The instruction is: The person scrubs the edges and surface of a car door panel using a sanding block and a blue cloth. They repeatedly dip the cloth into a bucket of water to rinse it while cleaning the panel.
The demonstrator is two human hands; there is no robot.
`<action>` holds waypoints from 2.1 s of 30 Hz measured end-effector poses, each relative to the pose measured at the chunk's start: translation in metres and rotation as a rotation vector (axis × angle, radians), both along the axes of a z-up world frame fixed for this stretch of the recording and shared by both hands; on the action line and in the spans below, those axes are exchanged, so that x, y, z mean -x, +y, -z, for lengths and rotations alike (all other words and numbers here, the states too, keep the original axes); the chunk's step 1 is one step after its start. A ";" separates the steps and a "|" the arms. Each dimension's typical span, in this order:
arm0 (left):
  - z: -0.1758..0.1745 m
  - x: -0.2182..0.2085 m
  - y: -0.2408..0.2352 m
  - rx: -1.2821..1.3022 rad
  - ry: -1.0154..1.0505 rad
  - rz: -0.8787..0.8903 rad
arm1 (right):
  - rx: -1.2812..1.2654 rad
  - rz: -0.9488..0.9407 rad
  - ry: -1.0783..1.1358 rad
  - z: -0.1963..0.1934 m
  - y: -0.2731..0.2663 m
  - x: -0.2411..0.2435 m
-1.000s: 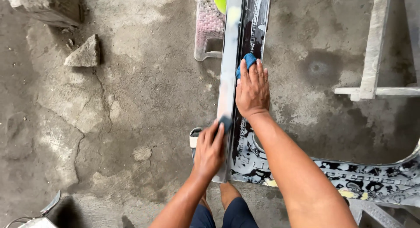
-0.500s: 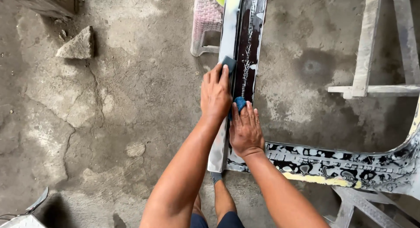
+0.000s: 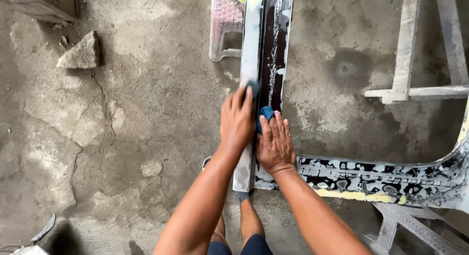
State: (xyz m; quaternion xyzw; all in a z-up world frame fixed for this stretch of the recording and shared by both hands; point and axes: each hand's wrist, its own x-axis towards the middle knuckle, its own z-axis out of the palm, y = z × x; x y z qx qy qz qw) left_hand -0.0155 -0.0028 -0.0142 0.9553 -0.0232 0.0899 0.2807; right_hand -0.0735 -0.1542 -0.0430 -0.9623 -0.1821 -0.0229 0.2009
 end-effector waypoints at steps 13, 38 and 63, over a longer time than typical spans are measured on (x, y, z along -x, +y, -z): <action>-0.003 0.168 0.001 0.056 0.094 0.061 | 0.023 0.019 0.058 -0.015 0.003 -0.007; -0.005 0.143 0.003 0.083 0.091 0.024 | 0.052 0.011 0.054 -0.013 0.003 -0.003; -0.015 0.070 -0.008 0.107 0.004 -0.088 | 0.035 0.007 0.023 -0.010 0.001 -0.004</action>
